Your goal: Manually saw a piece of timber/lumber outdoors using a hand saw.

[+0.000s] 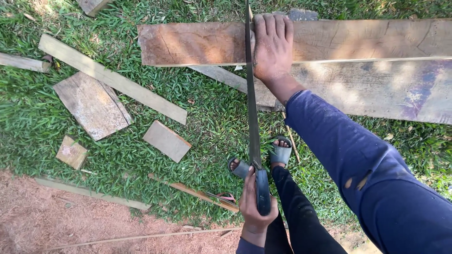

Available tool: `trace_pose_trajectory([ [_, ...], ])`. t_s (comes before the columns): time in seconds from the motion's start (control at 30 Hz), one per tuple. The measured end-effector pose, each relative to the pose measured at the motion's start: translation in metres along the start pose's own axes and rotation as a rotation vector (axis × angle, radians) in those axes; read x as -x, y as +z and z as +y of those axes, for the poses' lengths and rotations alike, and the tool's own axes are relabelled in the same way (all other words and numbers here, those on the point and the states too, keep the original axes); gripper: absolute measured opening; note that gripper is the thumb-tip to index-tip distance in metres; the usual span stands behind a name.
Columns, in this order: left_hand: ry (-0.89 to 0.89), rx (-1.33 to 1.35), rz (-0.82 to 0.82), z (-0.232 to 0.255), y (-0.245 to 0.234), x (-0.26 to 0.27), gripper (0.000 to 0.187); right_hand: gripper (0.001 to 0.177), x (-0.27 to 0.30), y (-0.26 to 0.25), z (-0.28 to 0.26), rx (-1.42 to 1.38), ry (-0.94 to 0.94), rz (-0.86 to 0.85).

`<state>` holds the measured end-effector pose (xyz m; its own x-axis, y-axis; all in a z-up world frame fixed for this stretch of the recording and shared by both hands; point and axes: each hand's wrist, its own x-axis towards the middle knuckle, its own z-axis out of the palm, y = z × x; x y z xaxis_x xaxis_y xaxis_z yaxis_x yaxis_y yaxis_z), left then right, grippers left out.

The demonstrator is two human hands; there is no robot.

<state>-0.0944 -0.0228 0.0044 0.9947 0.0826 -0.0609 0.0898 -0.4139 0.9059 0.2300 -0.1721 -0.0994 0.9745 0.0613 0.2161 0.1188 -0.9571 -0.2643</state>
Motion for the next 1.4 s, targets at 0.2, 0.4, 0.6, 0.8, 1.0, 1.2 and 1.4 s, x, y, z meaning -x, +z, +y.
trace_pose_trajectory([
  [0.2, -0.025, -0.038, 0.012, 0.017, -0.016, 0.01, 0.064, 0.039, 0.0, -0.006, -0.003, -0.001, -0.017, 0.02],
  [0.4, -0.135, 0.005, 0.036, 0.035, -0.039, 0.047, 0.061, 0.032, 0.001, -0.011, -0.001, -0.12, 0.031, -0.039],
  [0.6, -0.2, 0.007, -0.027, 0.056, -0.052, 0.02, 0.067, 0.062, -0.01, -0.009, 0.054, -0.33, -0.085, -0.282],
  [0.8, -0.383, -0.042, -0.032, 0.107, -0.065, -0.004, 0.069, 0.136, -0.011, -0.035, 0.091, -0.072, -0.204, -0.427],
  [1.0, -0.418, -0.061, -0.016, 0.109, -0.061, 0.009, 0.073, 0.115, 0.023, -0.051, 0.072, 0.0, -0.224, -0.251],
  [1.2, -0.437, -0.009, -0.066, 0.096, -0.063, 0.017, 0.074, 0.121, -0.003, -0.094, 0.047, 0.085, -0.117, -0.621],
  [1.4, -0.368, 0.031, -0.049, 0.104, -0.055, 0.008, 0.073, 0.134, -0.014, -0.034, 0.09, -0.064, -0.048, -0.757],
])
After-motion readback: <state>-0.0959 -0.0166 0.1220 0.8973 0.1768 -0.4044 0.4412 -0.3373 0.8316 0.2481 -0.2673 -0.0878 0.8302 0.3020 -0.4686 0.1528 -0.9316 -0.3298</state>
